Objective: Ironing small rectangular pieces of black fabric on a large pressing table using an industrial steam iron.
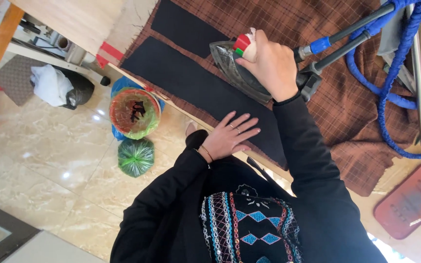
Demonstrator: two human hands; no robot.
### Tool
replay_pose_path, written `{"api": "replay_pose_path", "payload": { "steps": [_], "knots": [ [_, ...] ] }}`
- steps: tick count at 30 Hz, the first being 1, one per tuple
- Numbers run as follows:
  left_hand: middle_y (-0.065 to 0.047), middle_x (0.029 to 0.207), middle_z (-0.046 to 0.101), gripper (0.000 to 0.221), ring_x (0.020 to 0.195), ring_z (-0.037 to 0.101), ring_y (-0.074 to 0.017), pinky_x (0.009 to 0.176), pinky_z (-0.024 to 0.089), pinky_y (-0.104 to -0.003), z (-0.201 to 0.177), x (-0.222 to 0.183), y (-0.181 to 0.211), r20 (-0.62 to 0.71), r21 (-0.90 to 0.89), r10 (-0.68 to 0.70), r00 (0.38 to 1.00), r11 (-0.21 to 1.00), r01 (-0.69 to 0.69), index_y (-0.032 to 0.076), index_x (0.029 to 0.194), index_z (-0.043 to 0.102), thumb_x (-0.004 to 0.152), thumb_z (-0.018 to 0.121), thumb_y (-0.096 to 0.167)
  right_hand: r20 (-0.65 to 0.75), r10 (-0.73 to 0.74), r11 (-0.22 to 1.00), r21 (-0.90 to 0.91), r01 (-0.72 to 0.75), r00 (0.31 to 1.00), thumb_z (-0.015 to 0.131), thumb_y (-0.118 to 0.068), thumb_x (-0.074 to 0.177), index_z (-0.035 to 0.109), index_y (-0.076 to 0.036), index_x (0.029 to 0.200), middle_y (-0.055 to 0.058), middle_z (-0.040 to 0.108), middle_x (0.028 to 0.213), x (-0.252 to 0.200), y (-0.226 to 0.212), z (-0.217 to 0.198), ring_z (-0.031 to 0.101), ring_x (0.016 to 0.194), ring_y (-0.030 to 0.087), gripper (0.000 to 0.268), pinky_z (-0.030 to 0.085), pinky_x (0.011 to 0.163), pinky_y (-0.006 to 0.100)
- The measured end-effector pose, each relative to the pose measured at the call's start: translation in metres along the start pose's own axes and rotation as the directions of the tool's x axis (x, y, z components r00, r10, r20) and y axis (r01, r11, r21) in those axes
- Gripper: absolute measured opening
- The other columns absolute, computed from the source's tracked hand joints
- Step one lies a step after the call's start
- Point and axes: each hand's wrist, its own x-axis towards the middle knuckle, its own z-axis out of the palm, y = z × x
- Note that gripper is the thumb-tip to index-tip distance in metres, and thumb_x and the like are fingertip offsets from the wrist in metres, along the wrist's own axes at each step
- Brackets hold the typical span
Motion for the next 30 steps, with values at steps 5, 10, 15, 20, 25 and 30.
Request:
{"api": "replay_pose_path", "payload": {
  "steps": [5,10,15,20,25,30],
  "knots": [
    [-0.002,0.17,0.027,0.072,0.158,0.025,-0.0259,0.128,0.024,-0.054,-0.012,-0.027,-0.029,-0.081,0.053,-0.187,0.979,0.98,0.191,0.026,0.163,0.038,0.104,0.065,0.057,0.02,0.034,0.996,-0.081,-0.033,0.999,0.087,-0.054,0.094,0.06,-0.004,0.128,0.012,0.073,0.081,0.001,-0.007,-0.004,0.071,0.065,0.029,0.067,0.052,0.051,0.043],
    [-0.002,0.17,0.029,0.064,0.157,0.028,-0.0269,0.125,0.023,-0.059,-0.03,-0.058,-0.069,-0.104,0.169,-0.373,0.922,0.907,0.386,0.028,0.162,0.039,0.107,0.049,0.06,0.011,0.067,0.989,-0.132,-0.065,0.998,0.087,-0.058,0.094,0.063,-0.007,0.123,0.009,0.072,0.078,0.003,-0.014,-0.009,0.071,0.065,0.027,0.064,0.053,0.054,0.042],
    [0.0,0.17,0.028,0.066,0.158,0.026,-0.0256,0.121,0.022,-0.067,-0.044,-0.094,-0.113,-0.153,0.196,-0.593,0.79,0.766,0.613,0.028,0.162,0.041,0.106,0.051,0.062,-0.008,0.087,0.983,-0.161,-0.087,0.996,0.088,-0.056,0.092,0.068,-0.009,0.125,0.008,0.074,0.081,0.004,-0.017,-0.006,0.073,0.068,0.026,0.061,0.057,0.058,0.043],
    [-0.003,0.165,0.04,0.064,0.148,0.042,-0.0348,0.117,0.02,-0.07,-0.075,-0.12,-0.153,-0.287,0.255,-0.814,0.506,0.444,0.859,0.021,0.156,0.054,0.107,0.048,0.062,-0.079,0.045,0.96,-0.274,-0.065,0.996,0.09,-0.059,0.093,0.072,-0.012,0.122,0.003,0.073,0.077,0.0,-0.013,0.001,0.071,0.063,0.021,0.058,0.057,0.055,0.037],
    [-0.013,0.153,0.046,0.054,0.139,0.044,-0.0381,0.108,0.039,-0.059,-0.089,-0.139,-0.191,-0.375,-0.071,-0.843,0.385,0.44,0.895,0.011,0.149,0.054,0.106,0.064,0.041,-0.071,0.085,0.963,-0.251,-0.1,0.994,0.09,-0.058,0.093,0.072,-0.012,0.118,0.004,0.072,0.078,0.0,-0.014,0.002,0.071,0.064,0.024,0.055,0.057,0.058,0.039],
    [-0.024,0.129,0.055,0.056,0.114,0.05,-0.0433,0.088,0.046,-0.057,-0.093,-0.141,-0.223,-0.34,-0.124,-0.86,0.381,0.443,0.888,0.006,0.139,0.058,0.097,0.08,0.037,-0.055,0.095,0.961,-0.257,-0.106,0.994,0.089,-0.058,0.096,0.072,-0.012,0.115,0.004,0.074,0.081,0.0,-0.015,0.001,0.073,0.068,0.024,0.053,0.06,0.061,0.039]
  ]
}}
